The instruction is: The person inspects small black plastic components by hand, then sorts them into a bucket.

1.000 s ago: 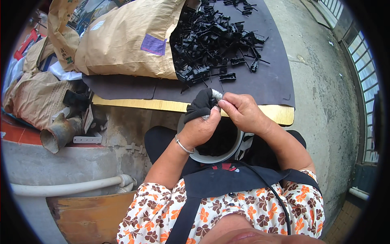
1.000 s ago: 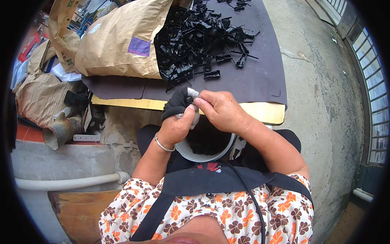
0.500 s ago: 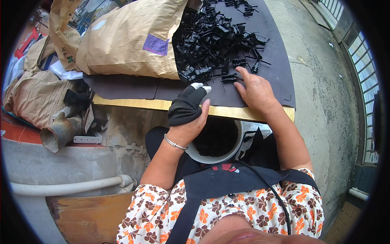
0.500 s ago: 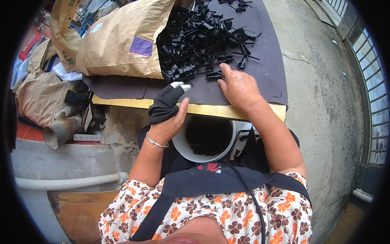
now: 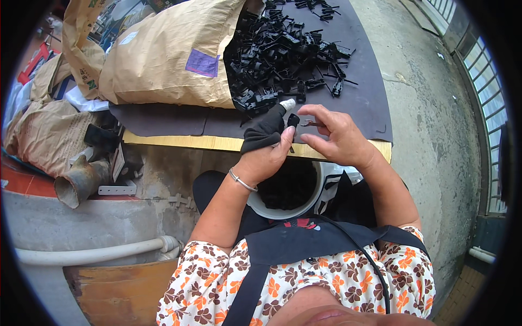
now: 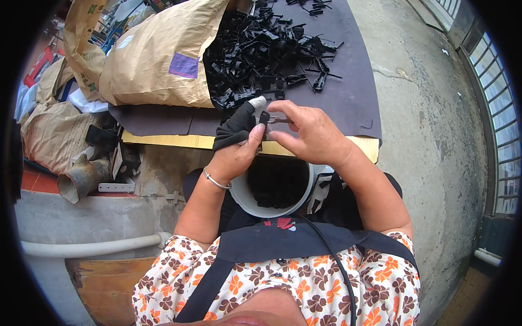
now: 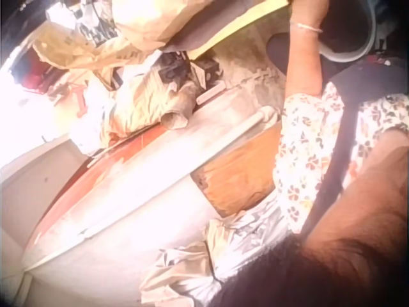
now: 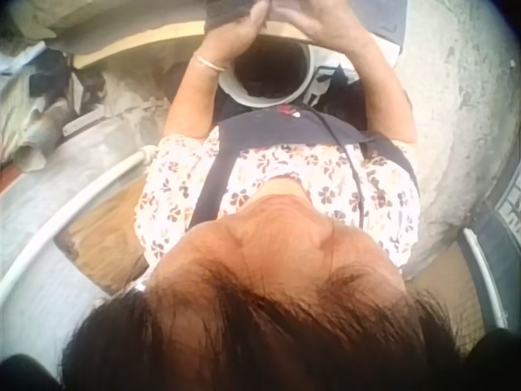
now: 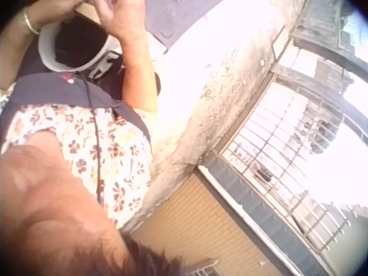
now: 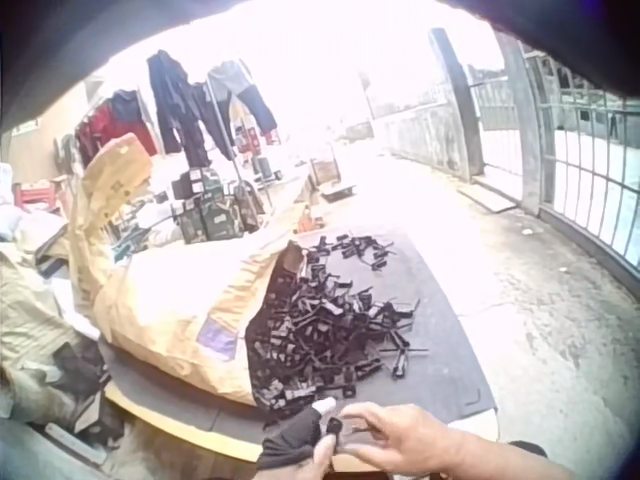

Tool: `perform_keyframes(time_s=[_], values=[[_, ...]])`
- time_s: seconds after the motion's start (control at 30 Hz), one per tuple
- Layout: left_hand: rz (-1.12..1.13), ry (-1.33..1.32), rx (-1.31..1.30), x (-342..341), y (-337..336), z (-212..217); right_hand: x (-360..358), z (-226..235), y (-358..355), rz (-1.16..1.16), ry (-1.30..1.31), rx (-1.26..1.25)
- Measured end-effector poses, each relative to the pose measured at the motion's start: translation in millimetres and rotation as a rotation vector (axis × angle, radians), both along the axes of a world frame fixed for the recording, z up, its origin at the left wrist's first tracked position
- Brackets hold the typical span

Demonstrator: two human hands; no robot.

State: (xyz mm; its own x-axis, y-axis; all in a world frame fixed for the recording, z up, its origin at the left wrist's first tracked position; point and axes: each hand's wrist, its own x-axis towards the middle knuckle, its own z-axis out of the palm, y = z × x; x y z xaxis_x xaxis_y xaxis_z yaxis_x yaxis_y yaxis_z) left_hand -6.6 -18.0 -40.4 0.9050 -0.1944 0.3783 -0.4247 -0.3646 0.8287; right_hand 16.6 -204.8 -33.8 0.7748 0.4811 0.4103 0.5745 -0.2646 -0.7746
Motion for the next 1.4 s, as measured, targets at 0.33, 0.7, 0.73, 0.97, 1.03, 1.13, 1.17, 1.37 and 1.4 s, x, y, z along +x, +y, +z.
perform_keyframes(time_s=[0.33,0.7,0.73,0.97,1.03,1.13,1.17,1.37,1.4], values=[[-0.165,0.488,-0.349,-24.3,-0.5,18.2,-11.7,-11.8,19.9,-0.046,0.309,0.288],[0.011,-0.036,-0.030,-19.8,-8.7,8.5,-13.4,-0.4,16.3,-0.014,0.185,0.074],[0.014,-0.037,-0.029,-20.5,-9.2,8.2,-14.4,-0.8,18.5,-0.011,0.185,0.074],[0.154,-0.219,0.214,-26.4,-15.1,7.8,-14.1,-20.1,28.8,0.002,0.299,0.240],[0.147,-0.161,0.131,-27.0,-13.7,9.1,-11.9,-19.9,26.0,0.073,0.337,0.319],[0.072,-0.028,-0.152,-21.3,-5.3,8.7,-11.0,-4.1,15.8,0.042,0.350,0.224],[0.077,-0.031,-0.151,-22.5,-0.9,10.5,-9.8,-5.8,15.1,0.047,0.348,0.223],[0.112,0.296,-0.343,-19.9,7.2,12.0,-5.8,-6.4,6.5,0.049,0.209,0.055],[0.111,0.297,-0.343,-19.7,6.8,8.0,-6.1,-6.9,6.7,0.052,0.166,0.125]])
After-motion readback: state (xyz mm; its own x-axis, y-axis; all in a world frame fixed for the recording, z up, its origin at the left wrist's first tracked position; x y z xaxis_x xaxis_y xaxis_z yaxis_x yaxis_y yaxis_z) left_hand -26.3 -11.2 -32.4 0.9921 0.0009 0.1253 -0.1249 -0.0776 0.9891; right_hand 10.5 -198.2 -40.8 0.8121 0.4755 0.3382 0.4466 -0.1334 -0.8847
